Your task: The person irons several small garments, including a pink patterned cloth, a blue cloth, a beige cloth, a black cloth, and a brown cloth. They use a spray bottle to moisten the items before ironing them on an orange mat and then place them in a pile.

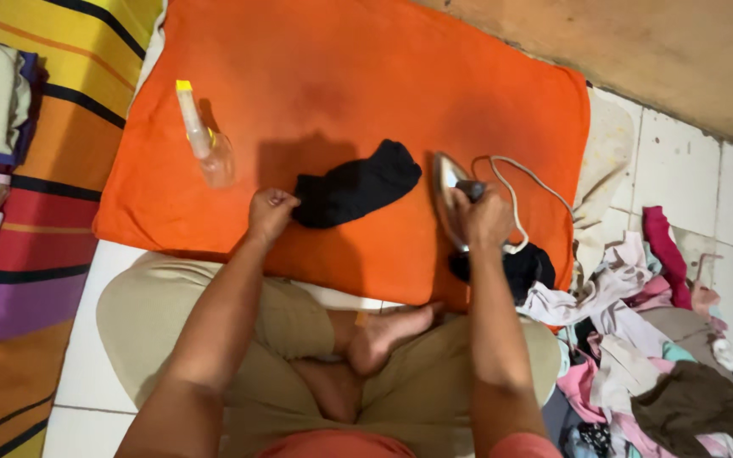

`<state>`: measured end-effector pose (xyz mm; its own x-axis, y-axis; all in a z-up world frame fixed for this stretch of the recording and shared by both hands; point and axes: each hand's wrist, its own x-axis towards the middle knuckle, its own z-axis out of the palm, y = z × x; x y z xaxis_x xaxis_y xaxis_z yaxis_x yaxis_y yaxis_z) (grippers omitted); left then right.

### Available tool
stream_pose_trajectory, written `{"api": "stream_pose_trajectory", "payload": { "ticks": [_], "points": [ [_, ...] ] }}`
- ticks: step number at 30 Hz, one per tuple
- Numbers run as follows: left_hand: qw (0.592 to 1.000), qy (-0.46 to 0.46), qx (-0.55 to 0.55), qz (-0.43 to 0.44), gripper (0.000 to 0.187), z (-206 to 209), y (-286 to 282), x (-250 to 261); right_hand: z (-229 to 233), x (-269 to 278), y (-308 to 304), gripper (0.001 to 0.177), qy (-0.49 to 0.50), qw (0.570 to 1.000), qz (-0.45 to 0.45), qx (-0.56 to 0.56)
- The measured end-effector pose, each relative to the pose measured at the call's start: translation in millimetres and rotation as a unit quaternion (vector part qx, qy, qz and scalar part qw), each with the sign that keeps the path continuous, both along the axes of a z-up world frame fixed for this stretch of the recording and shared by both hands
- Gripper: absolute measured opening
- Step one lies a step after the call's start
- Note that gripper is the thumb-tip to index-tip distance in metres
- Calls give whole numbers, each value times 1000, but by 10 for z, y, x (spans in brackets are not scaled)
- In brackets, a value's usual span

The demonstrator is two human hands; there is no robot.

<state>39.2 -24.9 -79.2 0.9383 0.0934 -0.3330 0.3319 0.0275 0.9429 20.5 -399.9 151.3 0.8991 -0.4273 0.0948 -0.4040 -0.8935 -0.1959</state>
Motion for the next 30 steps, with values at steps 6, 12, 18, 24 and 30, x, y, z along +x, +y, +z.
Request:
{"api": "stream_pose_trajectory", "payload": {
  "ticks": [6, 12, 18, 24, 30],
  "points": [
    [986, -149, 59, -42, 28, 245, -101, -6, -372, 108, 1412, 45, 50, 979, 193, 30],
    [987, -62, 131, -72, 23, 498, -67, -116, -657, 692, 1973, 54, -30, 977, 208, -19],
    [989, -80, 114, -54, 24, 356, -44, -55, -481, 691, 1756, 59, 40, 971, 234, 16],
    [996, -23, 78, -32, 25, 331, -130, -12, -245, 192, 733, 55, 110, 955, 275, -34],
    [988, -152, 32, -4, 23, 827, -813, 138, -85, 40, -77, 52, 120, 982, 139, -40]
  ]
}}
